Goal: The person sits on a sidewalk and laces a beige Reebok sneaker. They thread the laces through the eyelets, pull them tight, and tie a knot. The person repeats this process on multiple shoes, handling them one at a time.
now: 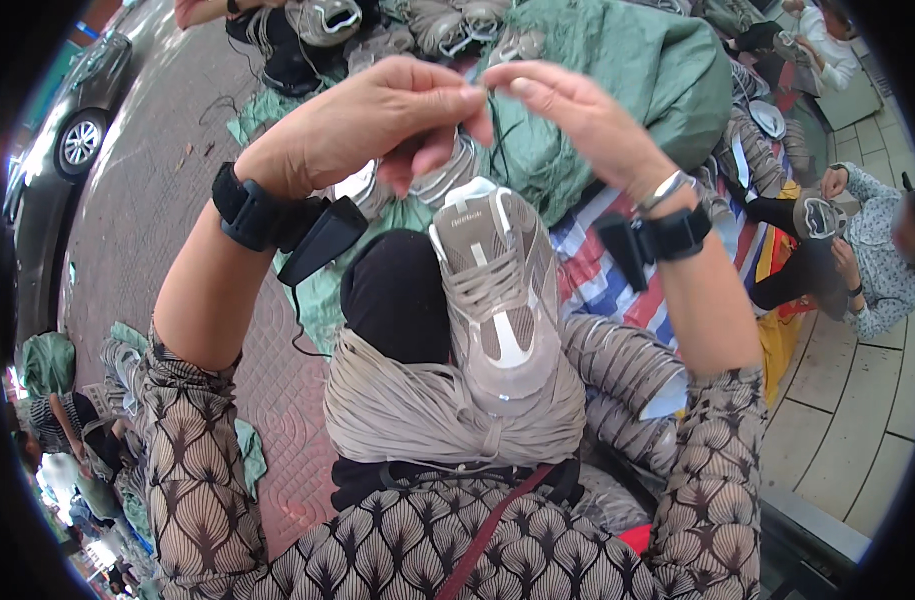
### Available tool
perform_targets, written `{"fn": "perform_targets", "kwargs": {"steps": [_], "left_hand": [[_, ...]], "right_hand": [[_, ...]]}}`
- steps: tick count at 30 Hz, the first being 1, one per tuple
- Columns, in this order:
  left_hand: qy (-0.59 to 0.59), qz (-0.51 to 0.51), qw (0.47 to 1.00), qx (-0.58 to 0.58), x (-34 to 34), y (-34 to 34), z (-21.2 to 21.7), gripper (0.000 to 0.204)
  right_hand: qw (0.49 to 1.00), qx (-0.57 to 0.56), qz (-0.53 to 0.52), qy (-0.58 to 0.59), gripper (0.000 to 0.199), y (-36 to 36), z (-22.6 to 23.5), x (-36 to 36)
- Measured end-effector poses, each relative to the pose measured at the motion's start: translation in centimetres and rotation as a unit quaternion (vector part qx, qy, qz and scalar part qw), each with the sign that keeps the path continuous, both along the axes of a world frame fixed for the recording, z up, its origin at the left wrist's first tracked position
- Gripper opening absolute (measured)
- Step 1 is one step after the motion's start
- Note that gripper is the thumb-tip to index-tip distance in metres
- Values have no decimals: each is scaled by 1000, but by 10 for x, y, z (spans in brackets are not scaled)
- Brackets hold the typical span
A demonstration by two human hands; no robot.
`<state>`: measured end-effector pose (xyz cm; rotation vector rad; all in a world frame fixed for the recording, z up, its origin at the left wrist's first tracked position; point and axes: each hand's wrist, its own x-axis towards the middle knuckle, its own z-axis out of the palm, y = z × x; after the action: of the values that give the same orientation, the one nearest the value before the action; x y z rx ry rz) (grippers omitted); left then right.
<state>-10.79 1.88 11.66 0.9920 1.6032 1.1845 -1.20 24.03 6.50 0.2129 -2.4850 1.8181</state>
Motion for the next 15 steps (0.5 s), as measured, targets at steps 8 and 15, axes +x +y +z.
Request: {"fn": "perform_targets", "kwargs": {"steps": [8, 15], "left_hand": [[20, -89, 988, -126, -8, -43, 13, 35], [-108, -72, 987, -93, -19, -133, -66, 22]], "right_hand": [[950, -118, 176, -229, 41, -34, 22, 17], [950, -26, 121, -287, 32, 14, 13, 62]]}}
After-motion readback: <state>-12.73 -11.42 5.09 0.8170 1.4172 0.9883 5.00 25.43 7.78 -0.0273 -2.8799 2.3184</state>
